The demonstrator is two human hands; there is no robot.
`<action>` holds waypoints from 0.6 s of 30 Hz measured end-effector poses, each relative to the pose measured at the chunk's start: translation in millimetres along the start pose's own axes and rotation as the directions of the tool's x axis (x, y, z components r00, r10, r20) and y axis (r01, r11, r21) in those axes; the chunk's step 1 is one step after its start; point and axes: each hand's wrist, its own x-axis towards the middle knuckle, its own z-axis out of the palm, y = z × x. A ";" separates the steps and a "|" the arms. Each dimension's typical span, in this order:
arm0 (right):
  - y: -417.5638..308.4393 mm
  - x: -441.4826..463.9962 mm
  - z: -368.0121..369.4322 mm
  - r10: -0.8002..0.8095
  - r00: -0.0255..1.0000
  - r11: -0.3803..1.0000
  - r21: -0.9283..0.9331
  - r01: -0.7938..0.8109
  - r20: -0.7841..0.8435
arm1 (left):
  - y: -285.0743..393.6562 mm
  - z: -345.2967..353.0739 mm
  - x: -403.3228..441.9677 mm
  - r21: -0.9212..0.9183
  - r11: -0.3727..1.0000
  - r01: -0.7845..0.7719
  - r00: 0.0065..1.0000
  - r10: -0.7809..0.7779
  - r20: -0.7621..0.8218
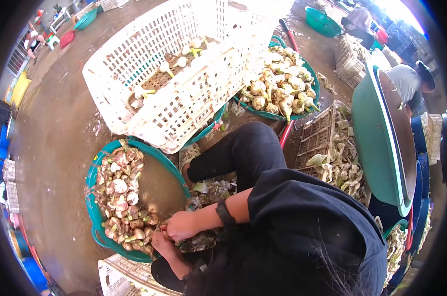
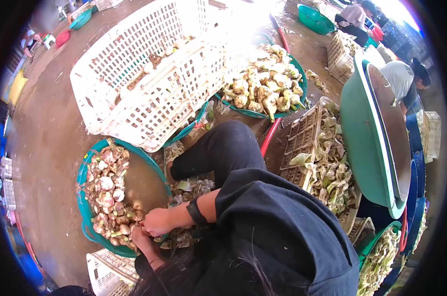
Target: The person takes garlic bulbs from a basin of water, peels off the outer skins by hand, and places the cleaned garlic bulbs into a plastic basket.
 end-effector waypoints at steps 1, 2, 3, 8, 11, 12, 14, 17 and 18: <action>-0.9 0.6 2.0 0.048 0.999 0.996 -0.079 -0.047 0.004 | -0.9 0.0 2.1 0.024 1.000 0.012 0.999 -0.013 0.048; -0.2 0.6 2.6 0.053 0.999 0.995 -0.083 -0.053 -0.001 | -9.4 -2.8 6.6 0.023 1.000 0.010 0.998 -0.012 0.056; 2.3 0.7 3.3 0.139 0.990 0.990 0.024 -0.138 -0.032 | -23.7 -6.6 13.5 -0.022 1.000 0.019 0.999 -0.019 0.043; 42.3 1.9 27.8 0.383 0.901 0.728 0.534 -0.430 0.203 | 3.5 19.5 -8.4 0.036 0.991 -0.131 0.991 0.130 0.032; 22.7 -8.5 7.3 -0.032 0.999 0.859 0.511 0.022 0.010 | -13.6 2.8 8.7 0.069 0.977 -0.201 0.977 0.195 0.083; 15.9 -8.5 6.5 -0.001 1.000 0.960 0.281 0.007 -0.019 | -26.5 -7.0 16.5 -0.070 0.989 -0.134 0.974 0.144 0.175; 7.3 -7.5 8.0 0.082 0.996 0.996 -0.026 -0.083 -0.018 | -25.9 -6.7 14.5 -0.074 0.993 -0.094 0.974 0.107 0.199; 10.1 -10.9 0.6 0.091 0.994 0.987 0.130 -0.099 0.068 | -19.3 2.8 9.0 -0.098 0.994 -0.046 0.980 0.064 0.189; 13.3 -11.3 1.4 0.094 0.994 0.987 0.125 -0.102 0.063 | -13.0 5.9 4.9 0.031 0.997 -0.064 0.977 0.056 0.205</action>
